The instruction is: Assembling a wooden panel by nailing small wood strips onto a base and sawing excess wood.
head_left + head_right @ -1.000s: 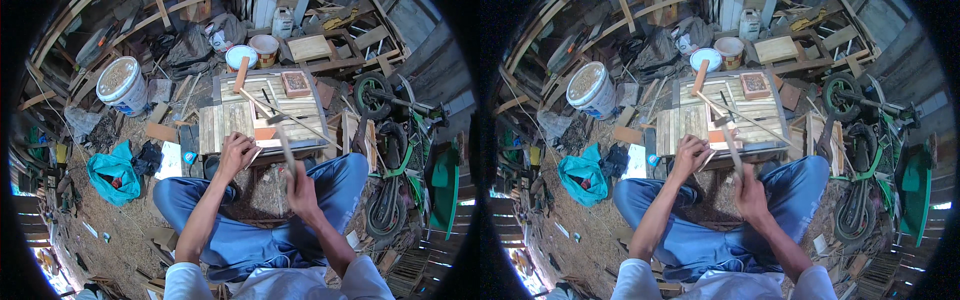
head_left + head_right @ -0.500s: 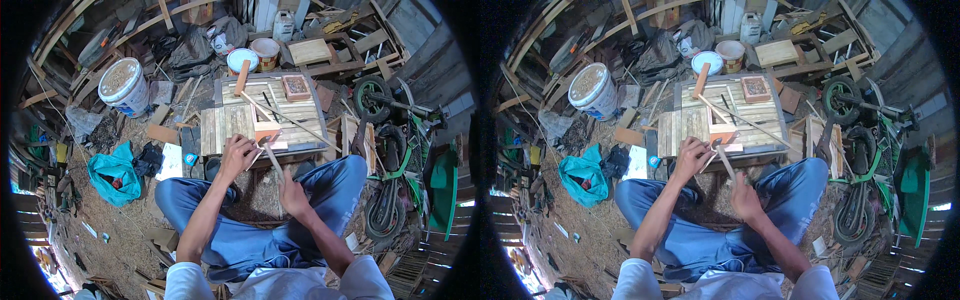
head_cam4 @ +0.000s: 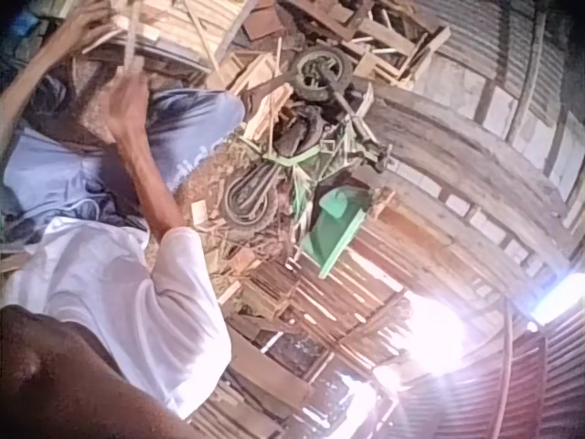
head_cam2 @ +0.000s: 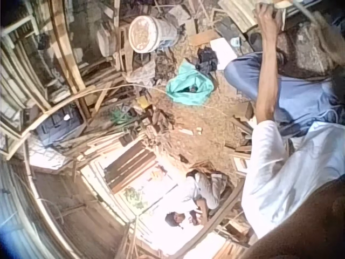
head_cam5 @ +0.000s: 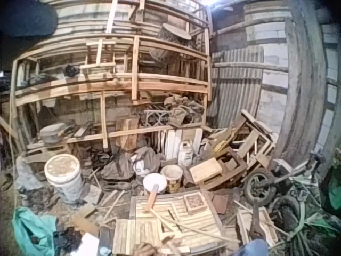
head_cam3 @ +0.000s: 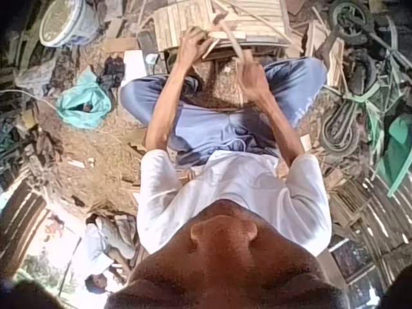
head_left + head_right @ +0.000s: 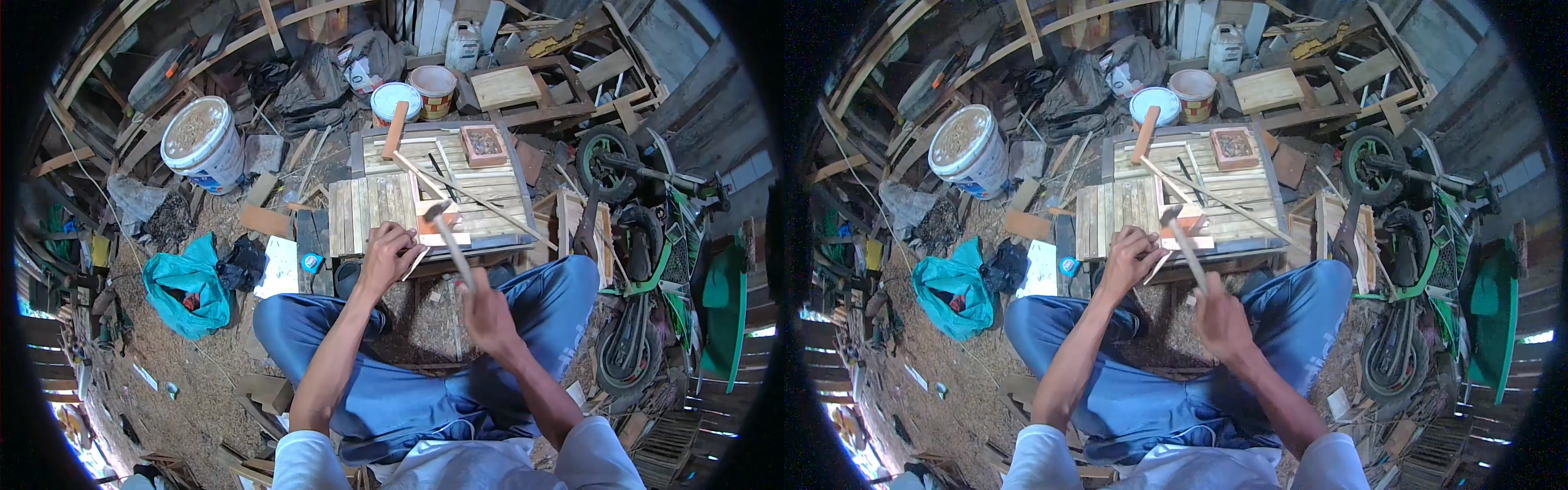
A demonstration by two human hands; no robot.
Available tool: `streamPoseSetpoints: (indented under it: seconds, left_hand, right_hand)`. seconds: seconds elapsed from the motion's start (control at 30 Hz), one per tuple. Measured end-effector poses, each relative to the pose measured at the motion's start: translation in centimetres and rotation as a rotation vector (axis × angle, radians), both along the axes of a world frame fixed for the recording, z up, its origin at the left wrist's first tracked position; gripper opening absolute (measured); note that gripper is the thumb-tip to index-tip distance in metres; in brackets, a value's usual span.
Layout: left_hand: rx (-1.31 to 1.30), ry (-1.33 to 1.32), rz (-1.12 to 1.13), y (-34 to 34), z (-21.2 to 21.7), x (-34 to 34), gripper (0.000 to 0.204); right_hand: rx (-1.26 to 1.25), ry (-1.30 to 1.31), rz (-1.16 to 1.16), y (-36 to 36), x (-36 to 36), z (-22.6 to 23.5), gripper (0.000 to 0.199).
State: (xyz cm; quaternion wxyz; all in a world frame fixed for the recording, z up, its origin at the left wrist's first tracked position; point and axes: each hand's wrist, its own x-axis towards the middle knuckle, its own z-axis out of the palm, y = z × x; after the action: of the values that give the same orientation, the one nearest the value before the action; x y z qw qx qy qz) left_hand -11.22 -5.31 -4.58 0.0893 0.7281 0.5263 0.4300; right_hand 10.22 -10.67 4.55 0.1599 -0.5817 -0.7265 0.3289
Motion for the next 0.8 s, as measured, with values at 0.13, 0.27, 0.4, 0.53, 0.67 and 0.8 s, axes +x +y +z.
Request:
streamPoseSetpoints:
  seconds: [0.13,0.27,0.4,0.53,0.67,0.8]
  left_hand:
    - [0.015,-0.023,-0.011,0.3,0.8,0.3,0.02]
    - [-0.005,-0.033,-0.01,0.5,-0.1,-0.1,0.02]
    - [0.02,-0.019,0.009,0.1,0.0,-0.1,0.02]
    - [0.04,-0.038,-0.024,0.1,-0.1,-0.1,0.017]
    - [-0.006,-0.018,-0.009,0.0,0.2,-0.3,0.015]
    - [0.027,-0.03,-0.002,0.1,0.1,-0.3,0.014]
  right_hand:
    - [0.041,0.127,-0.13,-0.8,-0.1,-1.0,0.018]
    - [-0.072,-0.094,0.019,0.0,1.1,-2.7,0.019]
    - [0.071,0.121,-0.069,-0.6,-0.2,1.9,0.019]
    - [0.175,-0.077,0.026,-1.2,0.7,-4.7,0.018]
    - [-0.015,-0.144,0.05,0.7,0.6,0.0,0.017]
    - [0.085,0.123,-0.133,0.1,-0.6,0.9,0.016]
